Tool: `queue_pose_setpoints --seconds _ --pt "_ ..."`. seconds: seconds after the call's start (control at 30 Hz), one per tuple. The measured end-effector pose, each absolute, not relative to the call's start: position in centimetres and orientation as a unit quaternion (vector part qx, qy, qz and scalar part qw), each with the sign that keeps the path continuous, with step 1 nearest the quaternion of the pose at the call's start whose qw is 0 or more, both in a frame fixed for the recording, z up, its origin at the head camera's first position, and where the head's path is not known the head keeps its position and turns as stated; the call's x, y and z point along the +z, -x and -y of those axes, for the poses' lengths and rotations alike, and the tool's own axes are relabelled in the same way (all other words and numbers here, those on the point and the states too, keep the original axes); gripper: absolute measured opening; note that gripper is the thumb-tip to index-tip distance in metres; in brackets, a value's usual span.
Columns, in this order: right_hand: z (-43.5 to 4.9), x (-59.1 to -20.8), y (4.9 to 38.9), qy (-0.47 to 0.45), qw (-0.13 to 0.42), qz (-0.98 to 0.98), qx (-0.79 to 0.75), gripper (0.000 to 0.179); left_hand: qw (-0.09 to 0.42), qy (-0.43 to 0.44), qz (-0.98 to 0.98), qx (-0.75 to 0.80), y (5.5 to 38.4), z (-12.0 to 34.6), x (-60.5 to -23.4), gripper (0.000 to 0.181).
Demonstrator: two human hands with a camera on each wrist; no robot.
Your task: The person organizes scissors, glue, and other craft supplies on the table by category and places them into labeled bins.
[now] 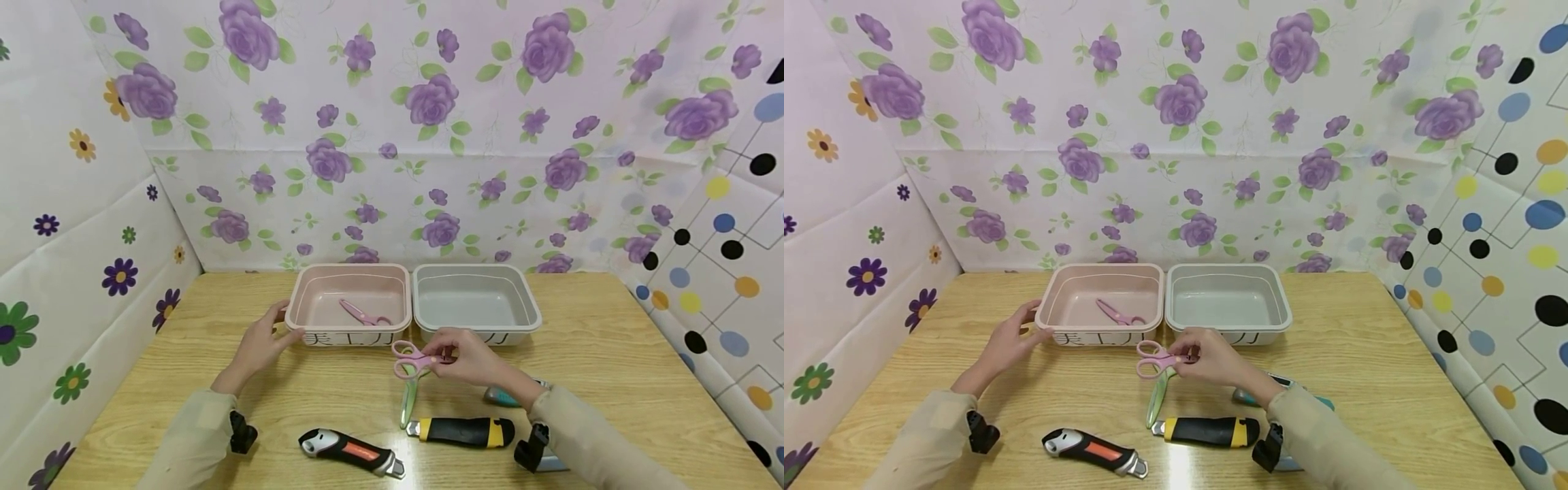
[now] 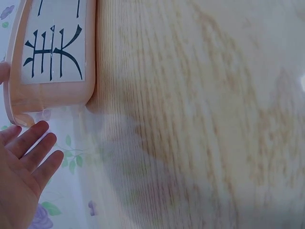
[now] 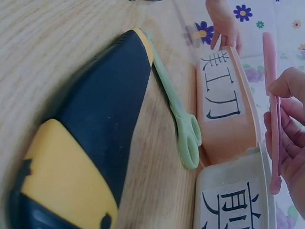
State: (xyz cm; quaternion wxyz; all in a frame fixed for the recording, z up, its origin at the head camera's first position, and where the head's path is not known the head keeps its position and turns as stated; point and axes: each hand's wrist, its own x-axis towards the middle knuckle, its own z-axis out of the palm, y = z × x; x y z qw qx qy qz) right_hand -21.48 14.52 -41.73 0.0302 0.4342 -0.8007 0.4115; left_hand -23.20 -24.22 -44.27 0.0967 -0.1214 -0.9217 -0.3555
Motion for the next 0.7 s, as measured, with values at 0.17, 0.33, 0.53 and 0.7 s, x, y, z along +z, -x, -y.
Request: queue_pose_setpoints --seconds 0.17,0.33,0.53,0.7 --pt "-14.3 -41.3 21.9 -0.421 0.017 0.81 0.407 0.02 0.095 0.122 0.922 -0.356 23.1 24.1 -44.1 0.071" --pt "-14.0 -41.0 22.6 -0.42 0.006 0.812 0.406 0.021 0.092 0.119 0.923 -0.354 23.0 24.2 -43.9 0.07" --pt "-13.5 -40.2 23.6 -0.421 -0.002 0.819 0.391 0.019 0.097 0.119 0.924 -0.35 23.0 24.2 -43.7 0.07" --pt "-13.0 -39.5 24.4 -0.429 0.019 0.826 0.366 0.017 0.097 0.122 0.925 -0.346 23.0 24.1 -43.8 0.07"
